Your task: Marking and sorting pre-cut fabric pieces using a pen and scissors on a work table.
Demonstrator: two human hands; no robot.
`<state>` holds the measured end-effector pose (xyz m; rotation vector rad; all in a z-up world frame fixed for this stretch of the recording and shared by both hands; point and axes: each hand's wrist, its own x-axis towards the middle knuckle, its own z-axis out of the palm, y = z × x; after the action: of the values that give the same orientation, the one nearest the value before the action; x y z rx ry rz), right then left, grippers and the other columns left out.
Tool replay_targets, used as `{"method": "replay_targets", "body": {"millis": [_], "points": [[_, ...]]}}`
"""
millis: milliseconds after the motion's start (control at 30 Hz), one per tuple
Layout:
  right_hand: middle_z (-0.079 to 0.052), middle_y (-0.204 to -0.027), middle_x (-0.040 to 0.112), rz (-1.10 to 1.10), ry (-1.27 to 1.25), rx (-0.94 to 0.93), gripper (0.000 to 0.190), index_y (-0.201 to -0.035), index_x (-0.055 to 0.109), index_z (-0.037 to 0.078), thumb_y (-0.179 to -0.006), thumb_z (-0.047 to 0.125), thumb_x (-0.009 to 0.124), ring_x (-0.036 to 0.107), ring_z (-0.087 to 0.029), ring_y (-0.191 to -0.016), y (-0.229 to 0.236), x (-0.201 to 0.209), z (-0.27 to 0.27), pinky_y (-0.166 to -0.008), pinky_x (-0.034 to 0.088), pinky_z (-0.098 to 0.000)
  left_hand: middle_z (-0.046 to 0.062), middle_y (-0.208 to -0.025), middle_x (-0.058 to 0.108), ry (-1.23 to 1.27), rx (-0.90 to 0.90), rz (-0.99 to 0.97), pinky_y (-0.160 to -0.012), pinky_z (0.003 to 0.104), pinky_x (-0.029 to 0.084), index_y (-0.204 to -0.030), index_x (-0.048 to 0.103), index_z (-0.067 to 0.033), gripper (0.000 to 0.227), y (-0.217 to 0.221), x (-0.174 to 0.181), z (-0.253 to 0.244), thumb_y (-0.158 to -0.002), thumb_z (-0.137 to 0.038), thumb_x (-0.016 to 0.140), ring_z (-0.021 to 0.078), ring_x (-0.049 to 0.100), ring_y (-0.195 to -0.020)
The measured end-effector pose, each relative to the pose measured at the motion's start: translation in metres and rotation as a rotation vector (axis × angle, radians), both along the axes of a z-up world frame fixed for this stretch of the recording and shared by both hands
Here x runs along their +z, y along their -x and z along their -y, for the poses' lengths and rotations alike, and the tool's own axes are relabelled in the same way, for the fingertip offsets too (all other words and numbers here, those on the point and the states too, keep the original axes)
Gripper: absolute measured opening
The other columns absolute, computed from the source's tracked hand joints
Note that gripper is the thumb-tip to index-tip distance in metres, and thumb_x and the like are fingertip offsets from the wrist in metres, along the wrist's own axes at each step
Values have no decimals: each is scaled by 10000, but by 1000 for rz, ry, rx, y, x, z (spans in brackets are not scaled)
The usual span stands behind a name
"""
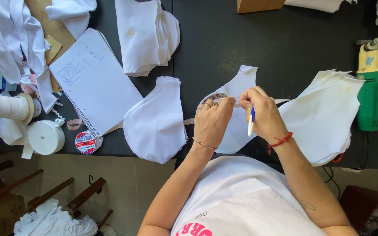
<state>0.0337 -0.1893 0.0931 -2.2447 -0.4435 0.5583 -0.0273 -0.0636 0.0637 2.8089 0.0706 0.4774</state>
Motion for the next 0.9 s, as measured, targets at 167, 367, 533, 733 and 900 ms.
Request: {"method": "replay_targets", "body": {"millis": [167,367,533,733,900], "points": [[-54,-698,450,-1,-5,-5,193,-738,514,82,-910,130,441,539,-252,-718,1,-1,0,-725,405,-364,-21,-496,462,110,15,-13,-569,241,401,-835,498,-229,16,-2,0,0,-845,-240,504,146,504,-550],[-40,-713,462,-16,-76,-23,129,-748,542,100,-865,128,495,542,-277,-766,6,6,13,-766,391,-372,20,-532,473,431,213,-11,-571,301,435,-885,498,-207,51,-8,-18,-38,-863,-170,471,207,510,-520],[-45,-845,480,-52,142,-120,124,-834,602,124,-857,244,581,522,-259,-849,-27,-23,30,-810,339,-416,-58,-639,538,78,225,118,-723,247,371,-1031,510,-253,205,-25,-38,-83,-871,-124,496,142,505,-667],[-52,-973,452,-212,456,-75,119,-858,644,200,-739,199,653,456,-297,-996,-79,-61,16,-763,330,-466,-58,-840,534,-265,195,102,-874,300,270,-1253,415,-275,385,-39,-78,-81,-889,-174,487,111,473,-802],[-82,-960,448,-23,628,-53,103,-733,645,197,-660,164,710,429,-315,-996,-86,-62,-7,-768,287,-454,-98,-991,528,-7,106,138,-837,290,308,-937,579,-296,158,-53,-63,-44,-817,-193,569,98,490,-860]]}}
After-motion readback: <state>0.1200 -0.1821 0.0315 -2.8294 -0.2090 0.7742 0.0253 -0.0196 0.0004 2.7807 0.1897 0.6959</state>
